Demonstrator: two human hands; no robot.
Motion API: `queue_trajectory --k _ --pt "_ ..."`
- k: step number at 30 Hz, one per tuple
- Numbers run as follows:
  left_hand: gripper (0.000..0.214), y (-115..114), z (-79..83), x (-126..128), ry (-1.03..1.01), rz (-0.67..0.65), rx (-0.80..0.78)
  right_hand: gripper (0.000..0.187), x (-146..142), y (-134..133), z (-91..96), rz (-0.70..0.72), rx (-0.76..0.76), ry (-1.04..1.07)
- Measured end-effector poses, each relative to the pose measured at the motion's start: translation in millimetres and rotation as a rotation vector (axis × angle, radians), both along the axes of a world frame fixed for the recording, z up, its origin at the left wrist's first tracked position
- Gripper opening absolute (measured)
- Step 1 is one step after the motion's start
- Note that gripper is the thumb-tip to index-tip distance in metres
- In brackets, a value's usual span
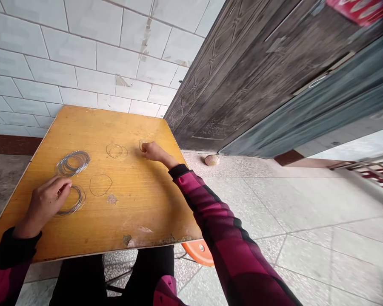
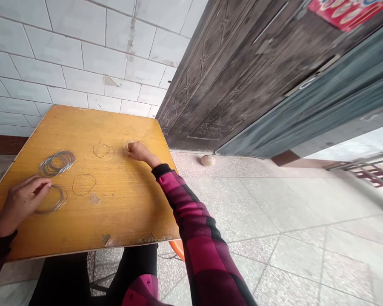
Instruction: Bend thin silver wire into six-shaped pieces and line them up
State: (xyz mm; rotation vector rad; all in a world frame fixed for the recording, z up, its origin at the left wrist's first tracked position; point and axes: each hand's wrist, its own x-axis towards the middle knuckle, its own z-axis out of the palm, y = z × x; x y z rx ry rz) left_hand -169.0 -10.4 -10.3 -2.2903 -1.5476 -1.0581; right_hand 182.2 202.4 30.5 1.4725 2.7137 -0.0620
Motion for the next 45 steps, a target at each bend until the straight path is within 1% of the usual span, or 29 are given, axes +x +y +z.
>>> queue_trajectory --k 2,5,8,10,12,13,15,18,20,22,24,26,28,32,34,37,40,42,44,45 --pt "0.007 0 -0.6 0 -0.001 -0.001 -0.006 0.015 -4 3 -0.1 -0.002 0.014 0.077" --pt "0.007 0 -1.8 -2 -0.009 0.002 -0.02 0.016 -20 7 -1.9 0.017 0.034 0.156" --pt "0.007 -1 -2.3 -3 -0.02 0.009 -0.038 0.019 -43 11 -4.2 0.104 0.055 0.195" --pt "0.007 -1 -2.0 -3 -0.026 0.011 -0.053 0.02 -57 14 -4.6 0.216 0.051 0.148" --pt "0.008 -1 -1.4 -3 -0.029 0.012 -0.072 0.021 -69 15 -3.0 0.325 0.016 0.043" --pt "0.008 -1 -1.1 -3 -0.03 0.015 -0.08 0.022 -73 15 -1.2 0.362 -0.011 -0.011" --pt "0.009 -1 -0.7 -2 -0.027 0.019 -0.087 0.024 -78 13 3.9 0.394 -0.073 -0.1" --pt "0.009 -1 -0.5 -2 -0.036 0.025 -0.08 0.031 -81 5 12.0 0.376 -0.109 -0.2" --pt "0.009 -1 -0.5 -2 -0.048 0.031 -0.074 0.03 -82 -1 14.5 0.348 -0.072 -0.275" --pt "0.009 -1 -0.4 -1 -0.055 0.037 -0.078 0.023 -84 -8 13.6 0.321 -0.028 -0.333" --pt "0.009 -1 -0.3 -2 -0.057 0.035 -0.085 0.025 -84 -13 10.5 0.305 0.01 -0.357" --pt "0.01 -1 -0.1 -2 -0.06 0.034 -0.086 0.028 -83 -18 7.4 0.296 0.048 -0.348" --pt "0.011 -1 0.2 -3 -0.065 0.038 -0.083 0.027 -80 -21 6.1 0.288 0.065 -0.332" --pt "0.012 -1 0.6 -3 -0.071 0.059 -0.101 0.021 -71 -26 8.2 0.269 0.01 -0.279" --pt "0.013 -1 0.5 -3 -0.079 0.061 -0.108 0.018 -66 -29 9.0 0.29 -0.038 -0.195" --pt "0.013 -1 0.2 -3 -0.095 0.058 -0.112 0.012 -65 -39 9.4 0.344 -0.149 0.009" --pt "0.015 -1 0.9 -3 -0.108 0.074 -0.129 0.01 -74 -61 12.0 0.397 -0.236 0.172" --pt "0.015 -1 1.9 -2 -0.121 0.087 -0.144 0.011 -86 -81 14.9 0.463 -0.247 0.203" --pt "0.015 -1 2.9 -2 -0.137 0.096 -0.151 0.014 -100 -101 16.6 0.548 -0.238 0.145" --pt "0.015 -1 3.3 -3 -0.144 0.097 -0.152 0.015 -108 -110 16.5 0.561 -0.214 0.084"
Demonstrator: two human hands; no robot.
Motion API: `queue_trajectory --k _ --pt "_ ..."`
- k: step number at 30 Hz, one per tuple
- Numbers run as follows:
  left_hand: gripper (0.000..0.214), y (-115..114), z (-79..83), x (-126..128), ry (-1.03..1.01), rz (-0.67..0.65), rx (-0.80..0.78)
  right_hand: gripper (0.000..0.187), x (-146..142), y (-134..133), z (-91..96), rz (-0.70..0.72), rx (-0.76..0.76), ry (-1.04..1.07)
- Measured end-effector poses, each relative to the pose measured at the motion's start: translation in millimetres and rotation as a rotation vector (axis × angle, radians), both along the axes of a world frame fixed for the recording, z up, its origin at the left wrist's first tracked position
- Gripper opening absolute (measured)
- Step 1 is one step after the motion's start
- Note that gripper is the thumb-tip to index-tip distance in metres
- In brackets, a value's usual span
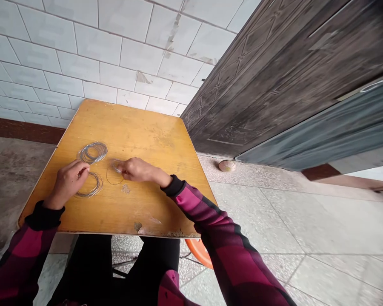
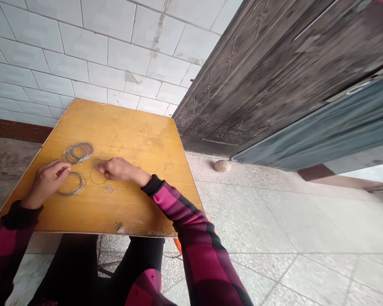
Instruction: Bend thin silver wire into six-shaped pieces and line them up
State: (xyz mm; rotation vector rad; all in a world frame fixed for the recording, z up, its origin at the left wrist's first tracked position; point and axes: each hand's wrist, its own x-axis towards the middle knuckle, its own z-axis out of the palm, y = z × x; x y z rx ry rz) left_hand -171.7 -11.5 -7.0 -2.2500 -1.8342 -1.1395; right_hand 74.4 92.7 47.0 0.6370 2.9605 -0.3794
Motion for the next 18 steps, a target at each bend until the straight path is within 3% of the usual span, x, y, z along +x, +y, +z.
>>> queue_trajectory --k 5,8,12,14,18 --pt "0.017 0 2.2 -1 -0.044 0.023 -0.01 0.022 -32 -30 -9.2 -0.046 0.118 -0.261" --pt "0.018 -1 5.8 1 -0.095 0.042 -0.046 0.027 -43 -37 -14.2 -0.062 0.147 -0.309" --pt "0.018 -4 13.4 -2 -0.176 -0.039 -0.123 0.028 -46 -41 -15.9 -0.036 0.188 -0.325" --pt "0.02 -8 16.1 -9 -0.133 -0.054 -0.15 0.028 -43 -41 -16.7 -0.02 0.202 -0.32" --pt "0.03 -18 13.4 -32 0.111 0.053 -0.251 0.031 -27 -35 -19.3 -0.007 0.219 -0.295"
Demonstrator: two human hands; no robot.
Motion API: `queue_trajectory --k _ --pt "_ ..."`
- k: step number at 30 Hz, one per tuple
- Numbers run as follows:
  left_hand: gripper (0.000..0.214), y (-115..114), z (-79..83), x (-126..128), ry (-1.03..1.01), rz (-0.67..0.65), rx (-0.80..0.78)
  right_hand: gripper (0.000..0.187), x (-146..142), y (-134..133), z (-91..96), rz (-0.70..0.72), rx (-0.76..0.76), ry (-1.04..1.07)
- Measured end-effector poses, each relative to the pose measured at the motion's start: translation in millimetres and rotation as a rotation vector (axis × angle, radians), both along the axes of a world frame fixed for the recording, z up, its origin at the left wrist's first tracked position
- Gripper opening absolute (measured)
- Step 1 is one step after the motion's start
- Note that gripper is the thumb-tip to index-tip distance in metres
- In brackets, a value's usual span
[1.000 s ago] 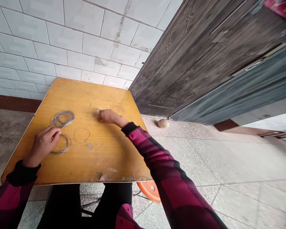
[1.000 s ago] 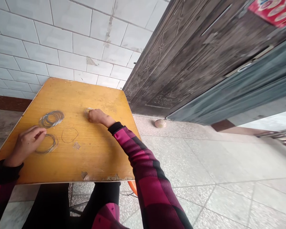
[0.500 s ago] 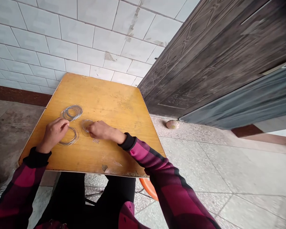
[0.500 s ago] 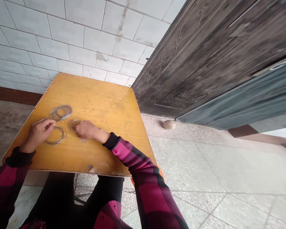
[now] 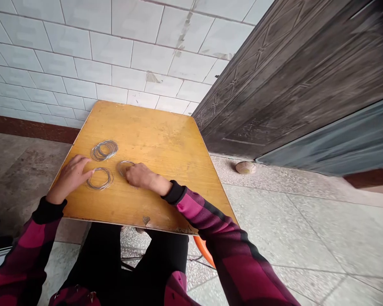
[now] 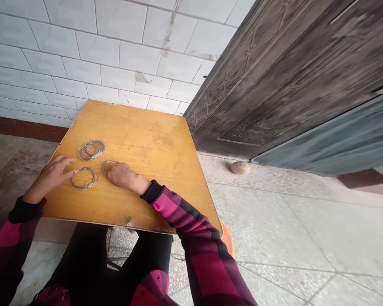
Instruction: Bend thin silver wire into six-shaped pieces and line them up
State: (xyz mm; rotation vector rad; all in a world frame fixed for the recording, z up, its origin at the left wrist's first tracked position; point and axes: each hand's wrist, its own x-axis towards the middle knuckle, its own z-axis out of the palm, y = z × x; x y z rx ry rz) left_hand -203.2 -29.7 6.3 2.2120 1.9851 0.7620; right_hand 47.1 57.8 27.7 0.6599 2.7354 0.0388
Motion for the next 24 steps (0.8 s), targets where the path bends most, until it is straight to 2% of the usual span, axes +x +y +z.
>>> queue_trajectory --k 3,5,9,12,15,19,22,24 --pt "0.034 -5 -6.3 -10 0.113 0.034 -0.121 0.031 10 5 -0.2 0.006 0.0 0.01" --pt "0.031 -5 -8.3 -8 0.155 0.049 -0.154 0.032 12 7 0.3 0.018 0.006 0.005" --pt "0.014 7 -4.0 13 0.289 0.119 -0.216 0.035 9 7 -0.6 0.034 0.024 -0.001" --pt "0.016 20 0.4 31 0.345 0.207 -0.3 0.034 7 7 -1.9 0.016 0.027 0.013" --pt "0.019 26 2.0 40 0.351 0.215 -0.312 0.03 11 9 0.9 -0.044 0.016 0.078" --pt "0.015 24 4.1 37 0.329 0.217 -0.334 0.026 7 4 11.5 -0.13 0.009 0.256" --pt "0.013 24 6.8 28 0.251 0.223 -0.37 0.028 -15 -14 16.5 -0.092 0.023 0.38" --pt "0.012 25 7.8 20 0.099 0.208 -0.403 0.029 -34 -29 15.0 -0.018 0.023 0.372"
